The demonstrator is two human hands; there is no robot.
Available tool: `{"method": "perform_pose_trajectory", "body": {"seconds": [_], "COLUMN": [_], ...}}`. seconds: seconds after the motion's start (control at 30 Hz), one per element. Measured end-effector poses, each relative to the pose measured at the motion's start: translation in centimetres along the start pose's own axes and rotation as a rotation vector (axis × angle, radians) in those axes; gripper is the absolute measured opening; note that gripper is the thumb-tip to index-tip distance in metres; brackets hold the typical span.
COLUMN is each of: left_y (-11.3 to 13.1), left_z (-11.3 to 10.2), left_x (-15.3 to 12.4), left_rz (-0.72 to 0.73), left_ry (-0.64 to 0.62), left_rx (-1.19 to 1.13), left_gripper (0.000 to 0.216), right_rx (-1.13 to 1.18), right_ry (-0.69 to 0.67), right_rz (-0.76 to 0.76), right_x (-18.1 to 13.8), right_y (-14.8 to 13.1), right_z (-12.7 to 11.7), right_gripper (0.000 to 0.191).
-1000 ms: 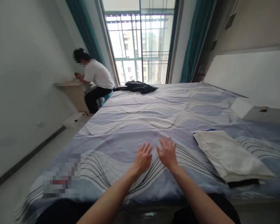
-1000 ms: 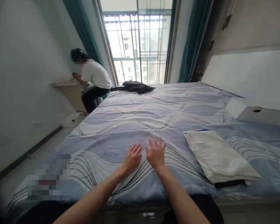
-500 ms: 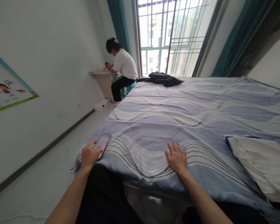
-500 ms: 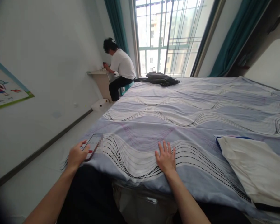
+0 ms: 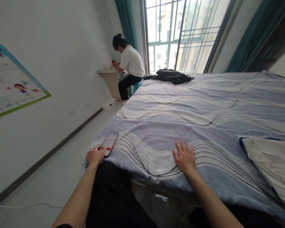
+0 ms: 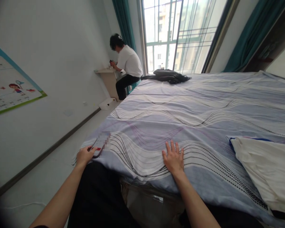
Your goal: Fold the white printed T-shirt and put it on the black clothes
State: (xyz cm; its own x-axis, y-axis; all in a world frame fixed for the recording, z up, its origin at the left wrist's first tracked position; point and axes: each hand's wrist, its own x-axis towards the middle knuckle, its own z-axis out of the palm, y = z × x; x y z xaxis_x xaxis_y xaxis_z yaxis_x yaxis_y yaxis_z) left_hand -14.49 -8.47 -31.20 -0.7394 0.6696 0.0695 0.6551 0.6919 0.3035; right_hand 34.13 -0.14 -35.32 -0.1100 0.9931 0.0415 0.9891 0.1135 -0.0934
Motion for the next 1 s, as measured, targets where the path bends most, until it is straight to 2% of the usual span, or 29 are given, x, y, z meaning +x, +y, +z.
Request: {"method": "perform_pose_trajectory", "body": {"seconds": [0.23,1.0], "left_y": [0.16,-0.07], "left_z": [0.08,0.07], "left_x": [0.05,0.27], "left_rz": [0.003,0.01], "left_ry": [-0.038,-0.047], "left_rx": [0.153,0.172], "left_gripper": [0.075,0.078], "right_rx": [0.014,0.01], "right_ry": [-0.014,-0.027], "right_rz": [-0.002,-0.003], "right_x": [0.03,0.03], "right_y": [-0.09,-0.25], "right_z": [-0.1,-0.53], "right_gripper": [0.061,0.06]}}
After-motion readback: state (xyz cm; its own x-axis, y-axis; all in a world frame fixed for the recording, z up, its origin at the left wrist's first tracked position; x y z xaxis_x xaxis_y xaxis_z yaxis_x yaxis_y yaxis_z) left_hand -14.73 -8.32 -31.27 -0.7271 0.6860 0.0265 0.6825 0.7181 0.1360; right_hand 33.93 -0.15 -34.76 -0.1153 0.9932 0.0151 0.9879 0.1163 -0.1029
